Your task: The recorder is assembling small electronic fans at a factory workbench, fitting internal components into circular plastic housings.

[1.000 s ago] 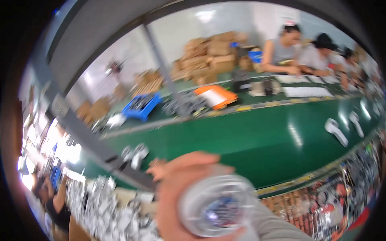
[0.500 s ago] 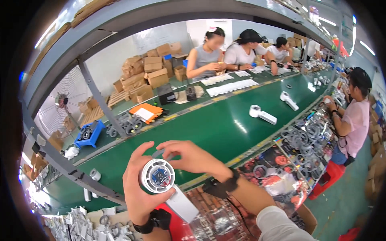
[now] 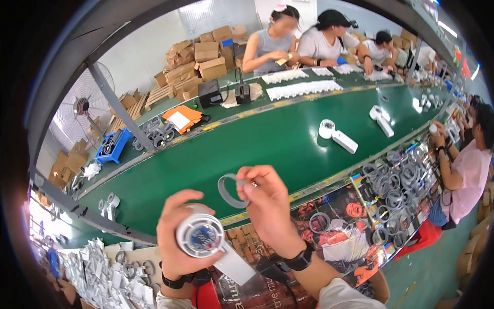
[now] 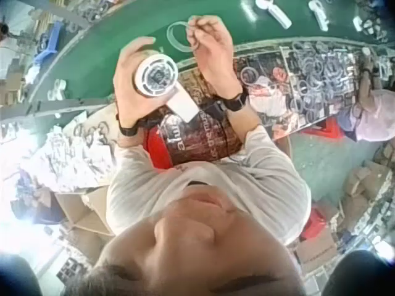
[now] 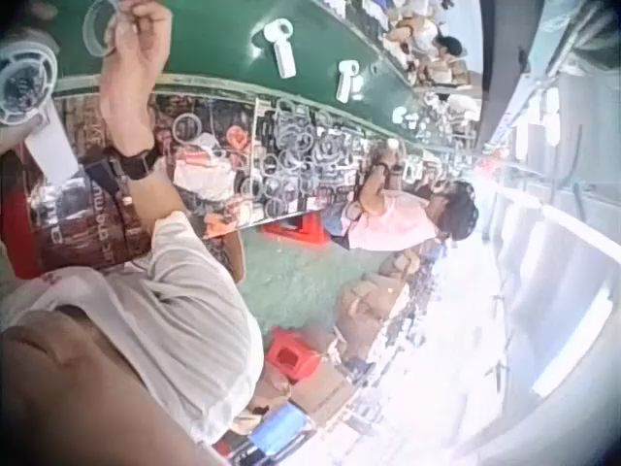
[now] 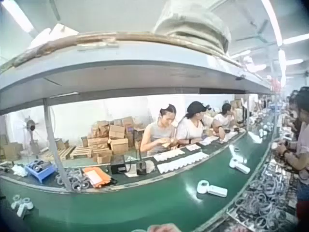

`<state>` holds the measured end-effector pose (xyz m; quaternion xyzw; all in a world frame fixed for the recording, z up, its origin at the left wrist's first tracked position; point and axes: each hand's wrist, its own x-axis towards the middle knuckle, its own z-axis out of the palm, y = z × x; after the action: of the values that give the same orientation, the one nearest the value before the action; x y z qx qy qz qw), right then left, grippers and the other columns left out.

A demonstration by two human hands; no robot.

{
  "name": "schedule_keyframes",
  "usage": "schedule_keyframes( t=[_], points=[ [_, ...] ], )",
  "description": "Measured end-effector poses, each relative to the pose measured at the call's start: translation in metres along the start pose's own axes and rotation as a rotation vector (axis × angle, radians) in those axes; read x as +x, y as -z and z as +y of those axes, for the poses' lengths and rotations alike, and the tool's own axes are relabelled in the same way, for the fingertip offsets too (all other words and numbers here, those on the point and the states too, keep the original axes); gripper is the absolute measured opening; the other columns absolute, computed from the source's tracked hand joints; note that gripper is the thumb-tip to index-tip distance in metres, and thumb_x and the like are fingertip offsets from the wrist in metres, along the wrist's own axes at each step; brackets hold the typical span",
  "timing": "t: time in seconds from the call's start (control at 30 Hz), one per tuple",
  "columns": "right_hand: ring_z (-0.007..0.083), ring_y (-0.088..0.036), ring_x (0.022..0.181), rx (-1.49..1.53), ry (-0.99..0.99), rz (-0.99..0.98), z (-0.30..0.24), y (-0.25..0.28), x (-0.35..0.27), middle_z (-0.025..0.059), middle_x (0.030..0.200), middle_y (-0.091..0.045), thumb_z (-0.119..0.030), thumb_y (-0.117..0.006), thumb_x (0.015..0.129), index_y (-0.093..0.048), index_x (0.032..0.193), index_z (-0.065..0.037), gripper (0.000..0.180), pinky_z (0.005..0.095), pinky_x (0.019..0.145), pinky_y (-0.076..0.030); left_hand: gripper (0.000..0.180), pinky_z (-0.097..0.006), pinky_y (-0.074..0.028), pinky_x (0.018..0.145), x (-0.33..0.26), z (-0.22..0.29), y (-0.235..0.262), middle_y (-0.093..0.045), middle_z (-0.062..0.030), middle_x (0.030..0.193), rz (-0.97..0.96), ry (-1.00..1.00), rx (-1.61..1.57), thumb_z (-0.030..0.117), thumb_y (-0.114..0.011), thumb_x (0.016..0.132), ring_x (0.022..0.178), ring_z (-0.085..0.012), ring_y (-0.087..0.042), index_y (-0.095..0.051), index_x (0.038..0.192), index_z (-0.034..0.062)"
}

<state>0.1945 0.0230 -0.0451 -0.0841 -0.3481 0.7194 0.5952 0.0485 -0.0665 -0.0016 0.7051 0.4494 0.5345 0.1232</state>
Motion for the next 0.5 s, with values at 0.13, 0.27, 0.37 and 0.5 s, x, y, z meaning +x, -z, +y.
schedule_keyframes(
  t=[0.13,0.27,0.37,0.5],
  points=[
    [0.0138,-0.047,0.089,0.185,-0.026,-0.068,-0.002,0.0,0.0,0.0095,0.11,-0.048,-0.001,-0.055,0.083,-0.049,0.106,-0.005,0.024,0.0262,0.075,-0.039,0.065,-0.036,-0.047,0.082,0.006,-0.022,0.001,-0.059,-0.0202,0.105,-0.114,0.161,0.012,0.013,-0.084,0.05,0.107,-0.0313,-0.056,-0.05,0.105,0.0049],
    [0.0171,-0.047,0.102,-0.114,0.015,-0.194,0.012,-0.006,-0.002,0.0131,0.116,-0.047,-0.002,-0.056,0.083,-0.05,0.117,-0.005,0.035,0.0296,0.085,-0.039,0.068,-0.035,-0.046,0.084,0.006,-0.034,0.0,-0.055,-0.0215,0.116,-0.22,0.216,-0.16,0.012,-0.084,0.049,0.106,-0.0285,-0.056,-0.049,0.106,0.0045],
    [0.02,-0.042,0.117,-0.528,0.148,-0.369,0.004,-0.001,0.003,0.0154,0.126,-0.045,-0.012,-0.057,0.085,-0.049,0.123,-0.002,0.04,0.0346,0.093,-0.037,0.074,-0.034,-0.044,0.089,0.002,-0.04,0.005,-0.047,-0.0205,0.128,-0.239,0.327,-0.382,0.011,-0.087,0.046,0.106,-0.0219,-0.054,-0.047,0.108,0.0042],
    [0.0204,-0.051,0.108,-0.728,0.241,-0.365,-0.003,0.0,0.002,0.0159,0.12,-0.055,-0.042,-0.046,0.091,-0.046,0.125,0.002,0.056,0.0357,0.092,-0.038,0.076,-0.033,-0.042,0.092,0.005,-0.038,0.006,-0.047,-0.0182,0.126,-0.22,0.393,-0.627,0.009,-0.086,0.047,0.109,-0.0216,-0.052,-0.045,0.111,0.0042]
  ],
)
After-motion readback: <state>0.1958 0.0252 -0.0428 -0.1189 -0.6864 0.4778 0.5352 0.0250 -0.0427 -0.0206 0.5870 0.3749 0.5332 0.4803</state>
